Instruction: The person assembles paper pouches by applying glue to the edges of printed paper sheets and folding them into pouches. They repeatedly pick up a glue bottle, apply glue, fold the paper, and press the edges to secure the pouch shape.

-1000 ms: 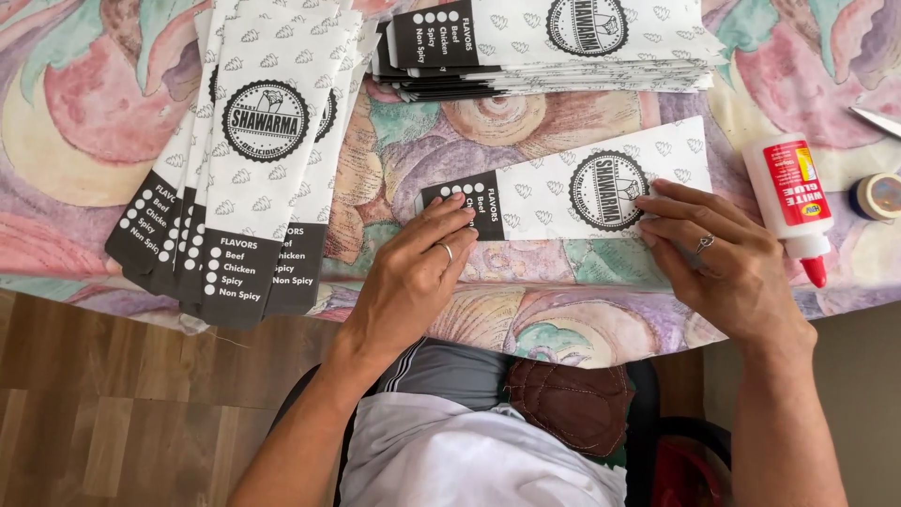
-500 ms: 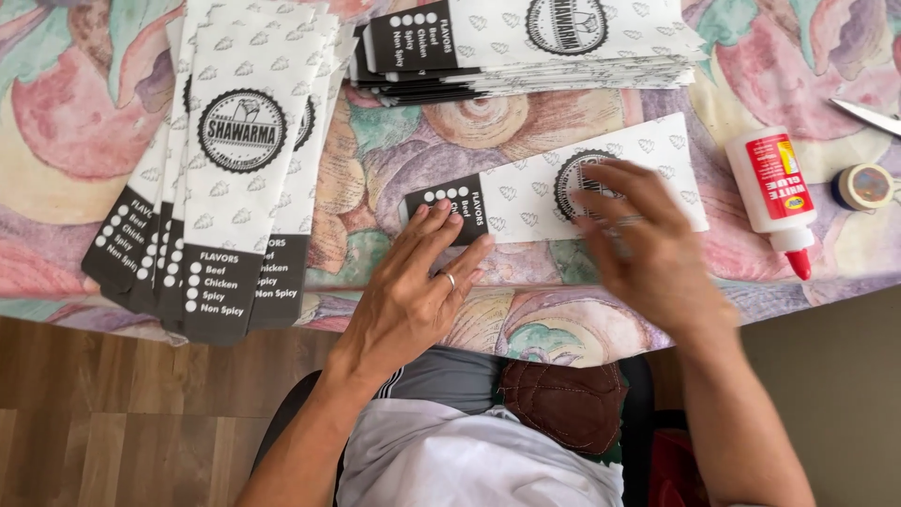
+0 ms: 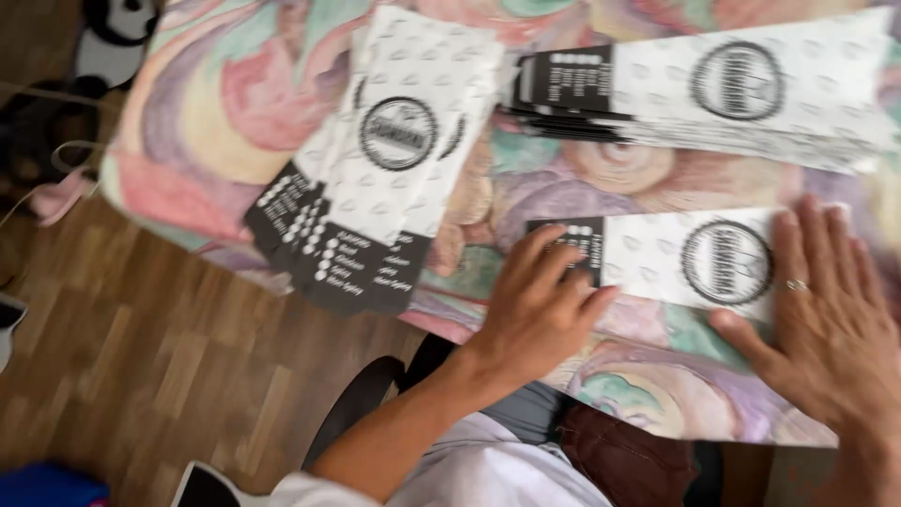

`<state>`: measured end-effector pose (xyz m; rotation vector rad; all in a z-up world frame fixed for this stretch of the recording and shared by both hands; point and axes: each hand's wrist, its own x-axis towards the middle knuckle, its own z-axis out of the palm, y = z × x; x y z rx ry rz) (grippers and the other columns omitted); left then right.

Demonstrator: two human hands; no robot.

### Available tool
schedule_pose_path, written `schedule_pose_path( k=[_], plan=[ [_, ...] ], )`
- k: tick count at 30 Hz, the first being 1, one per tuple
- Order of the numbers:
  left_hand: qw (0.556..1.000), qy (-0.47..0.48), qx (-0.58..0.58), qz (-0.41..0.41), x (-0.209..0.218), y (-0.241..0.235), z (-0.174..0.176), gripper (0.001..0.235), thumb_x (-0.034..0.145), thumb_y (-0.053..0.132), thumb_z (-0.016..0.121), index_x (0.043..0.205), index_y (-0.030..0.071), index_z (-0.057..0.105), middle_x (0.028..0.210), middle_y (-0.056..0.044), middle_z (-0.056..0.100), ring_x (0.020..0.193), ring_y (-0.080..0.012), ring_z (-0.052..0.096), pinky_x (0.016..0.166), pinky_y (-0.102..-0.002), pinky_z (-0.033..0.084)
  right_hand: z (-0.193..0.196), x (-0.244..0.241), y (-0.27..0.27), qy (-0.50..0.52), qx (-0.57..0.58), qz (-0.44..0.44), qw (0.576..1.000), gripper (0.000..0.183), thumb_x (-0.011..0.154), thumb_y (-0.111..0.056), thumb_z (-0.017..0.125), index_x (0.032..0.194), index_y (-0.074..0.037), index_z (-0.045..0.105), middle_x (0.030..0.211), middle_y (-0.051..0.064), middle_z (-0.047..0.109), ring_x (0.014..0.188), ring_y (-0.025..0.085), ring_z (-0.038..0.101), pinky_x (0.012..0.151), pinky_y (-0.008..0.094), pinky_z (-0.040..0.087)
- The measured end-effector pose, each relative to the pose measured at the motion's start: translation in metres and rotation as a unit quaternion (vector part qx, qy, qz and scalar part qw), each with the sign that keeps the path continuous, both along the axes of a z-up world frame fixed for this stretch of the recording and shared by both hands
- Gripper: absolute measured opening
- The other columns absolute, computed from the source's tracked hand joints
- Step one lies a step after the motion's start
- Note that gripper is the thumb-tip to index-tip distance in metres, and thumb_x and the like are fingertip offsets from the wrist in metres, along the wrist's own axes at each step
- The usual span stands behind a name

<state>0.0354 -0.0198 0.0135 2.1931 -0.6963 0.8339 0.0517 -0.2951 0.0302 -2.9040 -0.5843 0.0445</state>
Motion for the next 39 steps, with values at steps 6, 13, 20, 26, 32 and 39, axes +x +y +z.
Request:
schedule_pose_path(
  k=[6,13,20,26,32,39],
  plan=[
    [0.957,0.178,0.229,0.022,0.020,-0.047,-0.014,0.068,0.105,0.039,0.060,0.160,0.010,0.033,0.171,-0.014,0.029,0.163,-0.0320,0.024,0.137,-0.051,0.019,-0.014,-0.003,-0.009,-0.026,0.051,-0.037,0.998,0.075,0.102,-0.056,0.014,0.167,-0.020,0.002,0.174,0.014,0.003,0.161,0.034,0.000,0.127,0.052,0.002],
    [0.895,0.229,0.360,0.134,0.003,-0.006,-0.011,0.105,0.092,0.077,-0.006,0.160,-0.002,0.001,0.168,-0.022,-0.005,0.158,-0.0345,-0.006,0.128,-0.051,-0.008,-0.005,-0.004,-0.004,-0.036,0.017,-0.039,0.998,0.088,0.097,-0.058,0.025,0.166,-0.009,0.002,0.172,0.021,0.001,0.159,0.036,-0.004,0.128,0.048,-0.001],
    [0.886,0.217,0.319,0.256,-0.014,-0.017,-0.006,0.149,0.073,0.112,0.028,0.160,-0.006,0.001,0.165,-0.035,-0.005,0.155,-0.0456,-0.002,0.127,-0.059,-0.004,-0.006,-0.004,-0.006,-0.024,0.009,-0.035,0.999,0.086,0.096,-0.053,0.029,0.166,-0.013,-0.002,0.173,0.015,-0.003,0.160,0.031,-0.006,0.127,0.049,0.000],
    [0.968,0.081,0.236,0.027,-0.019,-0.039,-0.024,0.095,0.083,0.064,0.079,0.152,0.005,0.050,0.160,-0.021,0.045,0.152,-0.0375,0.040,0.128,-0.055,0.029,-0.011,-0.006,-0.017,-0.046,0.048,0.001,0.998,0.080,0.101,-0.037,0.039,0.164,0.001,0.009,0.171,0.029,0.004,0.157,0.047,-0.002,0.124,0.062,0.009],
    [0.956,0.100,0.276,-0.003,-0.020,-0.029,-0.029,0.097,0.084,0.052,0.083,0.159,0.009,0.038,0.164,-0.021,0.036,0.154,-0.0368,0.030,0.127,-0.053,0.023,-0.009,-0.001,-0.036,-0.100,0.129,0.024,0.986,0.066,0.100,0.016,0.042,0.162,0.004,0.022,0.172,0.025,0.013,0.160,0.047,0.013,0.128,0.061,0.025],
    [0.974,0.081,0.207,-0.038,-0.034,-0.011,-0.007,0.050,0.087,0.004,0.078,0.136,0.002,0.065,0.144,-0.027,0.058,0.137,-0.0443,0.053,0.114,-0.059,0.043,0.030,0.027,-0.013,-0.218,0.122,-0.042,0.967,0.043,0.093,0.024,0.049,0.131,0.014,0.066,0.150,0.033,0.058,0.090,0.040,0.071,0.068,0.046,0.058]
  ],
)
